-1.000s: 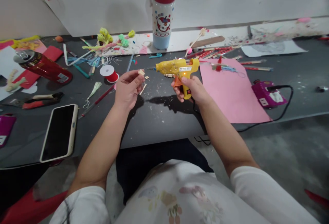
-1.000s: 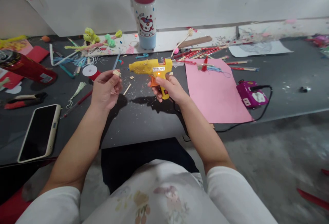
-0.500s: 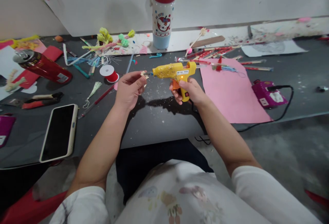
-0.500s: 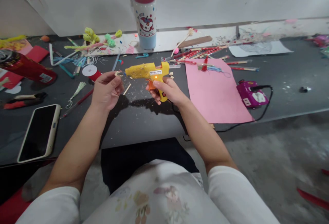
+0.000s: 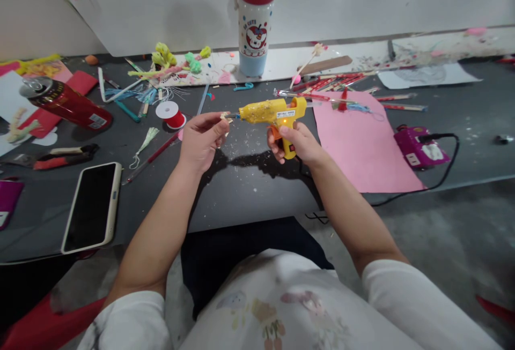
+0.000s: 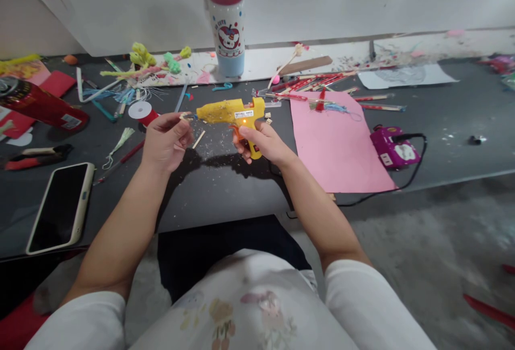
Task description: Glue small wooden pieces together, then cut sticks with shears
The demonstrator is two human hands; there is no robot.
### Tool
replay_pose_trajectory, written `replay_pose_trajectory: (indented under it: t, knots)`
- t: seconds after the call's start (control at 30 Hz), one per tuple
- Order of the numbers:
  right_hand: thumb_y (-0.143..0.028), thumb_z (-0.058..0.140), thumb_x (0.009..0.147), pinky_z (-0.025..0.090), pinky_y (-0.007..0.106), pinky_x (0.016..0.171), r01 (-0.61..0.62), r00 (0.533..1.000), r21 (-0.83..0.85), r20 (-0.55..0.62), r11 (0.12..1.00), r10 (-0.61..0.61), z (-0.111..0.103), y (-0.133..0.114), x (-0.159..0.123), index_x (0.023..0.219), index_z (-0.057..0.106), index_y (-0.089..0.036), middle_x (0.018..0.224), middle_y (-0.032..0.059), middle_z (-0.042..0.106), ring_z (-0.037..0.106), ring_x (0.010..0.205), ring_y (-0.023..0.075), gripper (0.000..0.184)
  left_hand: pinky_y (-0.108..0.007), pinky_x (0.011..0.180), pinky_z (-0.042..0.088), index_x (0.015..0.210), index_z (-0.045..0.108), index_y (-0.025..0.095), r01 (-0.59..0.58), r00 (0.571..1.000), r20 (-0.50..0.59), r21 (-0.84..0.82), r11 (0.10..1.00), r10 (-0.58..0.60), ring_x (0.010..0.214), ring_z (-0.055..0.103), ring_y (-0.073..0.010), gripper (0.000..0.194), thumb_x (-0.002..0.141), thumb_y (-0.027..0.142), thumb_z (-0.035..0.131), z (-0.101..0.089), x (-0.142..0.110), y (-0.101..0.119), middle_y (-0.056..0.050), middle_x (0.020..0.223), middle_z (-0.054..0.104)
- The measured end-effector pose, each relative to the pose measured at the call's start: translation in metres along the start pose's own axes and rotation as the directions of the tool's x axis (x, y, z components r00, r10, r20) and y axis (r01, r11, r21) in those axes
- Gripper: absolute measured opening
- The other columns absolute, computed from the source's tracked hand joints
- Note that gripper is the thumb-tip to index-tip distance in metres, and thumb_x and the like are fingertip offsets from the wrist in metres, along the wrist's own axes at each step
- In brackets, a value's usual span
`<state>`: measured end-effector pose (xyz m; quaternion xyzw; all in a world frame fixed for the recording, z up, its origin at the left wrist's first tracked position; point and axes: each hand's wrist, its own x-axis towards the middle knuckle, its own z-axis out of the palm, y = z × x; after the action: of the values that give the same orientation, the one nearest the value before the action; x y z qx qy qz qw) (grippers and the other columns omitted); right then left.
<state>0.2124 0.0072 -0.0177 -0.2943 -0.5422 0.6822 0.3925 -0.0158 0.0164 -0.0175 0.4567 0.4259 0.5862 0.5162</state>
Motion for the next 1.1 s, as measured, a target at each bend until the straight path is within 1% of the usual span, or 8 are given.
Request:
replay_pose_trajectory:
  t: [0.2, 0.3, 0.43, 0.57, 0.67, 0.77, 0.93, 1.1]
  knots:
    - [-0.054, 0.066, 0.085, 0.047, 0.019, 0.038, 0.038, 0.999, 0.037, 0.031, 0.999, -0.04, -0.0009, 0.0017, 0.0004, 0.078, 0.062, -0.016, 0.061, -0.0028, 0.057, 0.051, 0.044, 0.0065, 0.039, -0.023, 0.042, 0.028, 0.071, 0.076, 0.03, 0.013, 1.0, -0.014, -0.1, 0.995, -0.014, 0.047, 0.044, -0.0064, 0.036, 0.044, 0.045, 0.095, 0.003, -0.0014, 0.0029, 0.003, 0.06, 0.061]
    - [-0.056, 0.068, 0.082, 0.047, 0.018, 0.037, 0.038, 0.999, 0.044, 0.029, 0.998, -0.039, -0.0015, 0.0022, 0.0006, 0.077, 0.061, -0.016, 0.06, -0.0031, 0.057, 0.051, 0.043, 0.0061, 0.041, -0.022, 0.041, 0.028, 0.071, 0.077, 0.028, 0.01, 1.0, -0.019, -0.121, 0.993, -0.013, 0.046, 0.044, -0.0059, 0.034, 0.046, 0.044, 0.095, 0.0038, -0.0016, 0.004, 0.001, 0.06, 0.062]
    - [-0.058, 0.069, 0.081, 0.047, 0.018, 0.037, 0.022, 1.0, 0.04, 0.016, 0.999, -0.023, -0.0019, 0.0021, 0.0012, 0.076, 0.06, -0.015, 0.059, -0.0035, 0.057, 0.051, 0.043, 0.0057, 0.044, -0.02, 0.039, 0.027, 0.07, 0.079, 0.027, -0.003, 1.0, -0.018, -0.168, 0.986, 0.001, 0.042, 0.042, -0.0039, 0.031, 0.048, 0.039, 0.096, 0.0039, -0.0015, 0.0042, 0.001, 0.057, 0.062]
    - [-0.058, 0.069, 0.081, 0.047, 0.018, 0.036, 0.026, 0.999, 0.043, 0.022, 0.999, -0.027, -0.0018, 0.0026, 0.0019, 0.075, 0.06, -0.015, 0.059, -0.0034, 0.057, 0.051, 0.043, 0.0058, 0.044, -0.019, 0.038, 0.028, 0.07, 0.079, 0.027, -0.013, 1.0, -0.009, -0.174, 0.985, 0.012, 0.041, 0.041, -0.0032, 0.029, 0.048, 0.037, 0.096, 0.0035, -0.0011, 0.0039, 0.002, 0.057, 0.063]
    - [-0.059, 0.069, 0.08, 0.047, 0.017, 0.037, 0.021, 1.0, 0.04, 0.023, 0.999, -0.021, -0.0016, 0.0028, 0.0016, 0.075, 0.059, -0.015, 0.059, -0.0038, 0.056, 0.051, 0.043, 0.0054, 0.045, -0.019, 0.038, 0.029, 0.07, 0.079, 0.028, -0.025, 1.0, -0.009, -0.174, 0.984, 0.024, 0.042, 0.044, -0.0038, 0.028, 0.049, 0.037, 0.095, 0.0029, -0.0008, 0.0032, 0.001, 0.059, 0.065]
    - [-0.059, 0.069, 0.08, 0.047, 0.017, 0.037, 0.014, 1.0, 0.037, 0.018, 0.999, -0.014, -0.0014, 0.0025, 0.0012, 0.075, 0.059, -0.015, 0.059, -0.004, 0.056, 0.051, 0.042, 0.0052, 0.045, -0.018, 0.038, 0.03, 0.07, 0.079, 0.027, -0.041, 0.999, -0.003, -0.17, 0.985, 0.042, 0.043, 0.046, -0.0042, 0.025, 0.052, 0.036, 0.094, 0.0021, -0.0005, 0.0017, 0.0, 0.06, 0.066]
    - [-0.061, 0.07, 0.078, 0.047, 0.017, 0.036, 0.008, 1.0, 0.034, 0.018, 0.999, -0.008, -0.0011, 0.0016, 0.0022, 0.073, 0.059, -0.015, 0.058, -0.0043, 0.056, 0.051, 0.041, 0.0052, 0.047, -0.017, 0.038, 0.031, 0.075, 0.08, 0.025, -0.087, 0.996, 0.01, -0.17, 0.982, 0.09, 0.041, 0.044, -0.0025, 0.023, 0.058, 0.034, 0.092, 0.0013, 0.0, -0.0011, 0.0, 0.06, 0.066]
    - [-0.059, 0.07, 0.079, 0.047, 0.018, 0.036, 0.016, 1.0, 0.045, 0.02, 0.999, -0.017, -0.0015, 0.0019, 0.0023, 0.073, 0.059, -0.015, 0.058, -0.0038, 0.057, 0.052, 0.042, 0.0057, 0.045, -0.018, 0.038, 0.03, 0.073, 0.08, 0.026, -0.081, 0.997, -0.001, -0.162, 0.983, 0.082, 0.041, 0.044, -0.0035, 0.024, 0.055, 0.036, 0.093, 0.0014, 0.0002, -0.0013, 0.0, 0.06, 0.066]
